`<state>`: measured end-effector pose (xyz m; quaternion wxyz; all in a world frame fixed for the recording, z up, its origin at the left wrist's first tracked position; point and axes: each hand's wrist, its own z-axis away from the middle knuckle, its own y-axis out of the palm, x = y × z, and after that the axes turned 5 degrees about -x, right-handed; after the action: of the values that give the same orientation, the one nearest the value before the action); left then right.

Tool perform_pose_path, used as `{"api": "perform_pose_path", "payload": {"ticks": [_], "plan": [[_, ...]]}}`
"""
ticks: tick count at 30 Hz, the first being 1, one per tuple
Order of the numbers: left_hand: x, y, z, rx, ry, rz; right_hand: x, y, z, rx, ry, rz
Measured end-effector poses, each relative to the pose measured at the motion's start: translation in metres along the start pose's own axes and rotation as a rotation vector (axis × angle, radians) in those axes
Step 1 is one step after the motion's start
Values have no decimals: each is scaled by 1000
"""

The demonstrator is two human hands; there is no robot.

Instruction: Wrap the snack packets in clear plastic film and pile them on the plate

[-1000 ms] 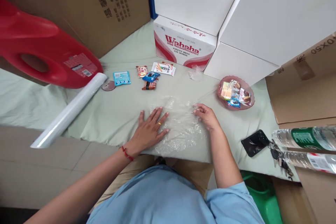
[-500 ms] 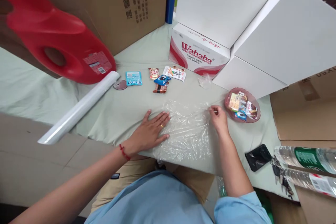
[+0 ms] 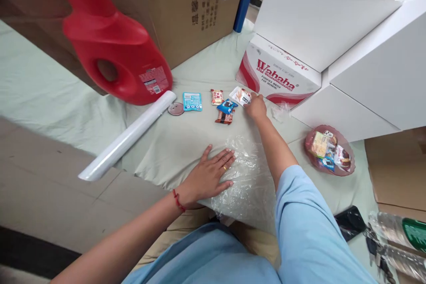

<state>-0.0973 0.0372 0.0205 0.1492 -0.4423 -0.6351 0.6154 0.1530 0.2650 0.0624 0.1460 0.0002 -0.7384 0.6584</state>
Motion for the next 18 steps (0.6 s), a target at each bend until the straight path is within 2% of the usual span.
{"api": "perform_pose_path", "payload": {"ticks": [4, 7, 10, 13, 16, 18], "plan": [[0, 0, 0, -2, -5, 36, -30, -15, 34, 50, 83, 9], [1, -1, 0, 7, -9, 49, -67, -35, 78, 29, 136, -216], [1, -2, -1, 19, -4, 37, -93, -59, 133, -69, 144, -479], [1, -2, -2, 20, -3, 17, -97, -78, 192, -162, -37, -452], [0, 0, -2, 22, -9, 3, -86, -80, 245, -185, -272, -169], [-1, 0, -3, 21, -9, -10, -79, -75, 272, -104, -355, 45]]}}
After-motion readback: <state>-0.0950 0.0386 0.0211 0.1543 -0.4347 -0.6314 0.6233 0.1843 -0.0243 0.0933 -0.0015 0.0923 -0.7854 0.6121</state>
